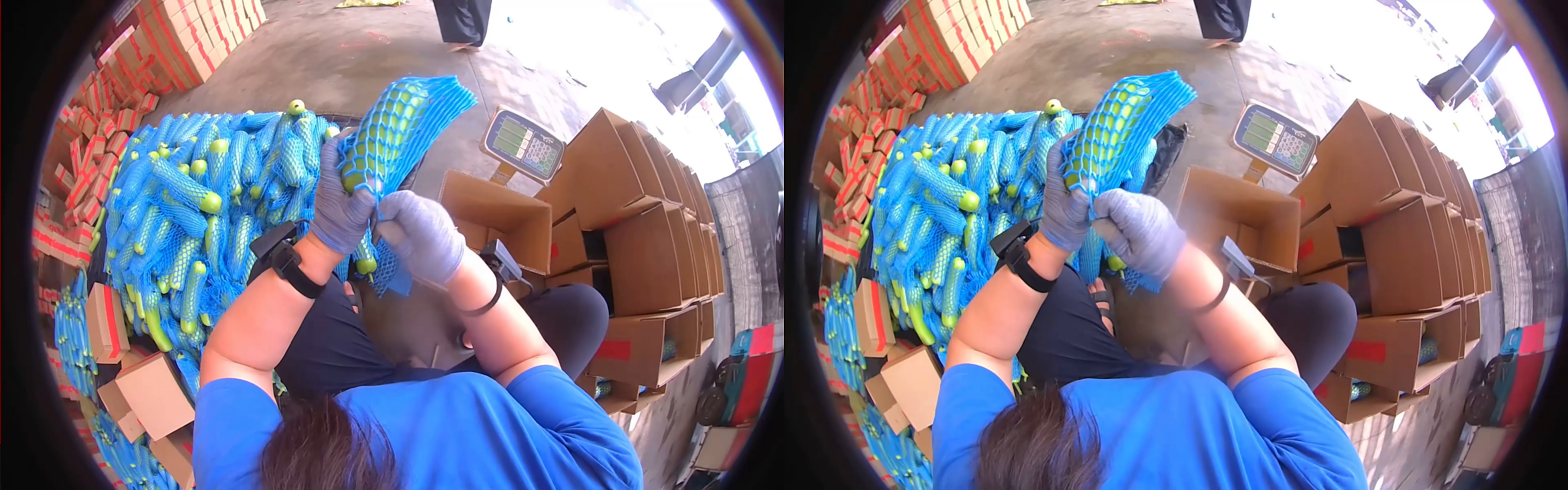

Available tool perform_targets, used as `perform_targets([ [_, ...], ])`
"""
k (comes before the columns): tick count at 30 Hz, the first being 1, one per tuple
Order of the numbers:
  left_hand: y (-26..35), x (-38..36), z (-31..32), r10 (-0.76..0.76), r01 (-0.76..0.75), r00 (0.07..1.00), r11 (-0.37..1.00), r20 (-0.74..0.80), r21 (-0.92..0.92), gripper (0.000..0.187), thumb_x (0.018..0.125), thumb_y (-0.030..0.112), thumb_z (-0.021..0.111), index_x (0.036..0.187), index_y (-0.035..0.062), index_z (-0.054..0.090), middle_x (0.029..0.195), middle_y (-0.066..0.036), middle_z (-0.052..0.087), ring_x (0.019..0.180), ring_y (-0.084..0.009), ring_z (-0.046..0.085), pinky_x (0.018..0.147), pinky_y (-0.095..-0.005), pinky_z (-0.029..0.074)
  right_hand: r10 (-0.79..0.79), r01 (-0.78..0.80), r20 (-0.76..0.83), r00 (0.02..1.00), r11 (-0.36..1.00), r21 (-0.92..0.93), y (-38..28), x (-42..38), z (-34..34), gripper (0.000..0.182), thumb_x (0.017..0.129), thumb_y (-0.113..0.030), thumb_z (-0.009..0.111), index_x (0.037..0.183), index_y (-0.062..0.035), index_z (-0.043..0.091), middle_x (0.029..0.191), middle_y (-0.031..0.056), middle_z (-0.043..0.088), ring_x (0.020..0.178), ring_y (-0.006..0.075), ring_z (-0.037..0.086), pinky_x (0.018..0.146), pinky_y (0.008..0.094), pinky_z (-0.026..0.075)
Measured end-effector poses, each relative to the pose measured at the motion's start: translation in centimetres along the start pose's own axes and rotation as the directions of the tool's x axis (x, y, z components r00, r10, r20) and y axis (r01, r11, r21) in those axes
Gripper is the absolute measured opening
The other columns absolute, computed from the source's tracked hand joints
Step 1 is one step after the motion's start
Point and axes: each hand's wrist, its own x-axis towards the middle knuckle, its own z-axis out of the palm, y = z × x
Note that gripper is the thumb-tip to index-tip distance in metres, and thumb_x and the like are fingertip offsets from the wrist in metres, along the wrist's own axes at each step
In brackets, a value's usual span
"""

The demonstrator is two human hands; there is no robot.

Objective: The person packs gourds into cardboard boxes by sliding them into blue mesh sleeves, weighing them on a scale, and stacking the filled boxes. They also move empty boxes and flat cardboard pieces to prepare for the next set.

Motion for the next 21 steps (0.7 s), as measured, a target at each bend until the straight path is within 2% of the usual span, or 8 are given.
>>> perform_targets([
  [2,0.6,-0.6,-0.4,-0.010,0.010,1.000,1.000,-0.003,0.005,0.086,0.084,0.058,0.069,0.139,0.0029,0.032,0.129,-0.016,0.054,0.120,-0.0253,0.057,0.103,-0.0383,0.047,0.049,-0.048,-0.048,0.998,0.999,0.022,0.8,-0.4,1.3,0.018,0.092,-0.021,0.066,0.095,-0.0066,0.057,0.076,0.0108,0.059,0.067,0.0306,0.062,0.061,0.0356,0.050],
  [4,1.9,-0.5,-0.2,0.014,-0.006,0.999,0.981,-0.038,0.196,0.089,0.082,0.058,0.071,0.134,-0.0028,0.033,0.121,-0.015,0.054,0.110,-0.0211,0.057,0.093,-0.0357,0.051,0.336,-0.253,0.071,0.939,0.537,0.805,2.6,-1.5,2.0,0.033,0.095,-0.040,0.065,0.095,-0.0081,0.057,0.078,0.0059,0.061,0.069,0.0206,0.061,0.062,0.0302,0.049],
  [5,0.4,-0.6,-0.9,0.093,-0.074,0.994,0.958,-0.059,0.275,0.083,0.079,0.053,0.075,0.128,-0.0029,0.036,0.112,-0.016,0.058,0.100,-0.0214,0.061,0.087,-0.0359,0.053,0.317,-0.217,0.035,0.948,0.563,0.797,3.8,-1.4,0.8,0.047,0.093,-0.056,0.061,0.093,-0.0088,0.058,0.084,0.0021,0.062,0.074,0.0137,0.060,0.065,0.0258,0.047],
  [8,1.1,-1.1,-0.9,0.149,-0.128,0.989,0.853,-0.002,0.505,0.082,0.073,0.051,0.080,0.121,-0.0014,0.040,0.100,-0.016,0.061,0.088,-0.0218,0.064,0.078,-0.0366,0.055,0.527,-0.074,-0.174,0.832,0.416,0.906,5.1,0.0,-0.2,0.062,0.083,-0.057,0.073,0.115,-0.0085,0.052,0.107,0.0067,0.063,0.094,0.0208,0.065,0.085,0.0355,0.055],
  [10,3.6,-1.4,0.7,0.141,-0.119,0.990,0.822,0.003,0.557,0.080,0.066,0.054,0.085,0.111,0.0024,0.043,0.085,-0.012,0.062,0.075,-0.0263,0.066,0.070,-0.0379,0.055,0.466,-0.032,-0.140,0.874,0.341,0.939,2.0,1.6,-0.5,0.070,0.082,-0.054,0.076,0.125,-0.0084,0.047,0.114,0.0093,0.061,0.101,0.0233,0.064,0.091,0.0382,0.054],
  [12,4.1,-2.0,1.5,0.141,-0.189,0.981,0.554,0.132,0.811,0.077,0.063,0.058,0.085,0.102,0.0059,0.044,0.077,-0.011,0.061,0.070,-0.0321,0.066,0.064,-0.0395,0.054,0.405,-0.003,-0.104,0.908,0.256,0.967,0.3,1.9,0.0,0.079,0.080,-0.052,0.078,0.136,-0.0083,0.042,0.120,0.0118,0.059,0.108,0.0259,0.063,0.097,0.0408,0.053],
  [14,3.9,-2.1,1.8,0.221,-0.294,0.953,0.516,0.206,0.805,0.070,0.062,0.057,0.086,0.094,0.0076,0.046,0.072,-0.011,0.059,0.064,-0.0353,0.062,0.057,-0.0424,0.049,0.608,-0.035,-0.035,0.793,0.103,0.994,-0.5,1.6,0.7,0.087,0.080,-0.046,0.079,0.146,-0.0081,0.035,0.126,0.0153,0.056,0.114,0.0289,0.061,0.101,0.0434,0.051],
  [21,5.3,-1.2,1.1,0.300,-0.403,0.904,0.356,0.305,0.843,0.064,0.061,0.062,0.083,0.084,0.0103,0.052,0.061,-0.010,0.052,0.056,-0.0338,0.057,0.052,-0.0454,0.042,0.606,-0.164,0.108,0.788,0.037,0.986,0.0,1.4,0.4,0.069,0.081,-0.036,0.078,0.135,-0.0035,0.049,0.118,0.0161,0.062,0.112,0.0303,0.062,0.102,0.0468,0.049],
])
